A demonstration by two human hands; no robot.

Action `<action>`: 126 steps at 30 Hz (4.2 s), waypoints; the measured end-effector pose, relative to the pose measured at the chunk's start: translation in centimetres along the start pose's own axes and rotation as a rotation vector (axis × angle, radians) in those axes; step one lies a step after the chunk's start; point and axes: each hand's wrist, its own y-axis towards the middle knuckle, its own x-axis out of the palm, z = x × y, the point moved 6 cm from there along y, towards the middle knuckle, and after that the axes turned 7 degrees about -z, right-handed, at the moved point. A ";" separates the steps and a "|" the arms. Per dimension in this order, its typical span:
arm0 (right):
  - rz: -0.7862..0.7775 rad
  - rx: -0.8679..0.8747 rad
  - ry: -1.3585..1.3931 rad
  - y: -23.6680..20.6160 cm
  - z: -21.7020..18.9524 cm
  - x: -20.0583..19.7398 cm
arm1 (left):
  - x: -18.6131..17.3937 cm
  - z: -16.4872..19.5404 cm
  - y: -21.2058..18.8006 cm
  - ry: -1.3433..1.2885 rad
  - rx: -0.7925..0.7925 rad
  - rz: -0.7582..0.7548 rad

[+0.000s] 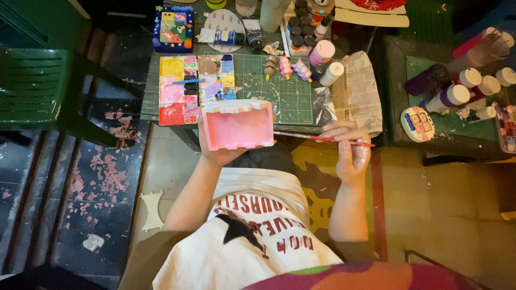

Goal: The person holds a white plaster box in one hand and paints its interior and rim pink with a paintbrush, dipping the brush into pink paint on a palette between strokes. They rotate the box to reach different inner surfaces and continue coating the inside and edges throughout the clip.

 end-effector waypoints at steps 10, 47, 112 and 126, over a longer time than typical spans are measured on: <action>-0.218 -0.239 -0.580 -0.2 -4.9 2.4 | 0.2 -0.5 0.0 -0.144 -0.018 -0.075; 0.236 -0.156 -0.142 -2.0 -1.5 1.2 | 3.7 5.9 2.2 0.126 -0.078 -0.013; 0.025 -0.393 -0.500 0.2 -2.6 9.2 | -4.0 4.0 -2.9 1.783 0.004 0.300; 0.084 -0.317 -0.313 0.0 -1.5 9.2 | -3.2 6.8 -2.8 0.950 0.264 0.363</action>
